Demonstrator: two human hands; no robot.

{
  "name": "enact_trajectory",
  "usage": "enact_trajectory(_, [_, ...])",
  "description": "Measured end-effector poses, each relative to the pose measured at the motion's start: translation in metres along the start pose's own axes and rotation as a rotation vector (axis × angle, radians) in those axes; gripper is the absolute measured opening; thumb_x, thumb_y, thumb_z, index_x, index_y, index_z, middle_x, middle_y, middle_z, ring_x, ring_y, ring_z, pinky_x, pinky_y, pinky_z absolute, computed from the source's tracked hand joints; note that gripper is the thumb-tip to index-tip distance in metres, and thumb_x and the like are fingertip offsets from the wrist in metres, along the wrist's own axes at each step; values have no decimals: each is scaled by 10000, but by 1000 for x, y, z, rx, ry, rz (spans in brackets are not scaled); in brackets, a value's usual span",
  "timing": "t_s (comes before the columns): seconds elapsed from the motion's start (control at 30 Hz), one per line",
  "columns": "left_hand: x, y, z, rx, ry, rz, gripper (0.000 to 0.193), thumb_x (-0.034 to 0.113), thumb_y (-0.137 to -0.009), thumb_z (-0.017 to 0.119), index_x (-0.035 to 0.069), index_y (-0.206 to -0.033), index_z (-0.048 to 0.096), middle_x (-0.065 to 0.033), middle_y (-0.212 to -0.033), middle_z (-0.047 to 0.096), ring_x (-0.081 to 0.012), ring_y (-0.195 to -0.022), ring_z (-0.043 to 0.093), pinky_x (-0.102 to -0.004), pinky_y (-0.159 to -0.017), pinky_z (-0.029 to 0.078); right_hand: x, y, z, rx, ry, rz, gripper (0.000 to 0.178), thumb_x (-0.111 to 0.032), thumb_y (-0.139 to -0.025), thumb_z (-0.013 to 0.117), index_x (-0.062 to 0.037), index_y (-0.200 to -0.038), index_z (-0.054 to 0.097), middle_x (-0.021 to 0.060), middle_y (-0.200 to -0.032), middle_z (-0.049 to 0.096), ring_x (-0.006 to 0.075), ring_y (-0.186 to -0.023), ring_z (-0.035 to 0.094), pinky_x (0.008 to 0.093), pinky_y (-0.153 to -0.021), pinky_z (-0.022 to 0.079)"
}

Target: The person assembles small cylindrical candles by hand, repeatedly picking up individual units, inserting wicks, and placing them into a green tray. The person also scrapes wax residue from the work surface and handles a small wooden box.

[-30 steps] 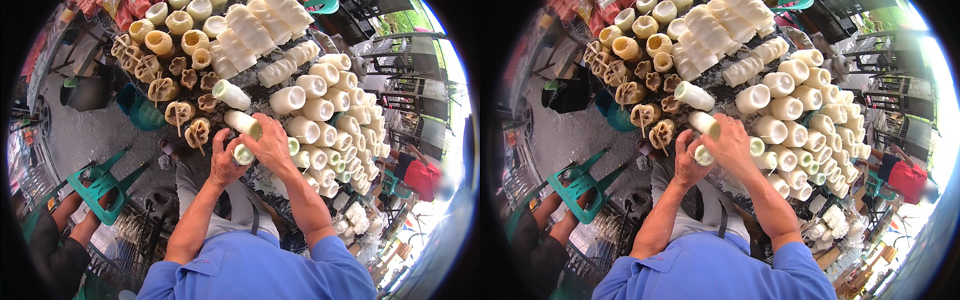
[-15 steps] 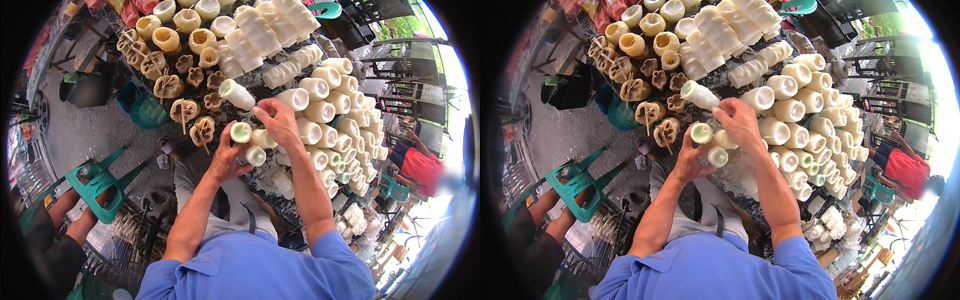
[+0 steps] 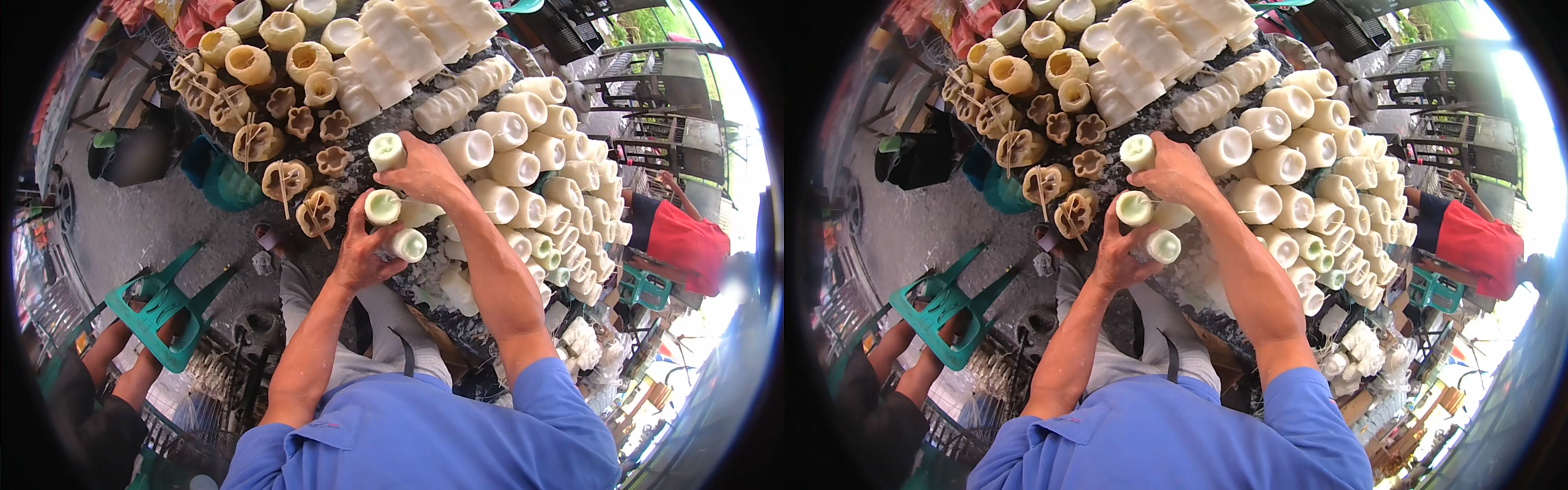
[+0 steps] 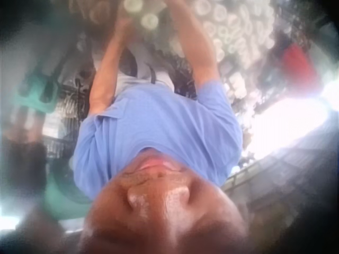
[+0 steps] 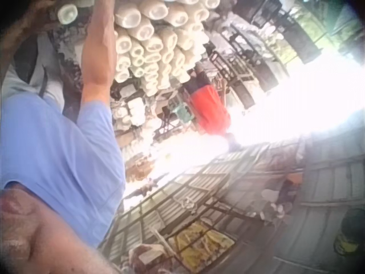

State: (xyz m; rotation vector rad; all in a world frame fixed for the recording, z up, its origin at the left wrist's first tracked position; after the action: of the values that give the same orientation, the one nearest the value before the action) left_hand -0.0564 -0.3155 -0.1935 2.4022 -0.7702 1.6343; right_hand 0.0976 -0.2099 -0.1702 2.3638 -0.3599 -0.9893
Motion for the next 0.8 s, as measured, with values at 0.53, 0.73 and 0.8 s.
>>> enact_trajectory(0.53, [-4,10,0,62,16,39,784,207,-560,1019,135,-1294,753,-255,-1609,438,-500,-1540,390,-580,-1233,439,45,78,16,2,-406,31,679,-296,-932,852,-101,-1499,535,134,-1298,722,262,-1226,677,400,-1064,522])
enact_trajectory(0.73, [29,10,-16,128,7,189,804,214,-542,1023,110,-1288,740,-309,-1614,382,-546,-1493,433,-620,-1222,436,28,110,8,38,-361,115,688,-241,-931,834,-117,-1529,518,182,-1399,699,325,-1321,666,431,-1091,520])
enact_trajectory(0.8, [50,13,-25,138,43,237,724,213,-541,1010,87,-1203,744,-314,-1611,398,-553,-1483,447,-663,-1207,429,19,134,1,94,-367,41,704,-149,-920,842,-114,-1537,505,185,-1473,647,318,-1375,628,426,-1136,506])
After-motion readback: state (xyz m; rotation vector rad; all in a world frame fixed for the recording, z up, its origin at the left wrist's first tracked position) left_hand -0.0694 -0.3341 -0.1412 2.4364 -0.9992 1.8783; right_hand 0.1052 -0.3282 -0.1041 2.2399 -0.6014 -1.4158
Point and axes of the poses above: each hand's wrist, its own y-axis away from the middle knuckle, its own z-axis out of the palm, x = y × z, the point moved 9 cm from there along -y, towards the middle knuckle
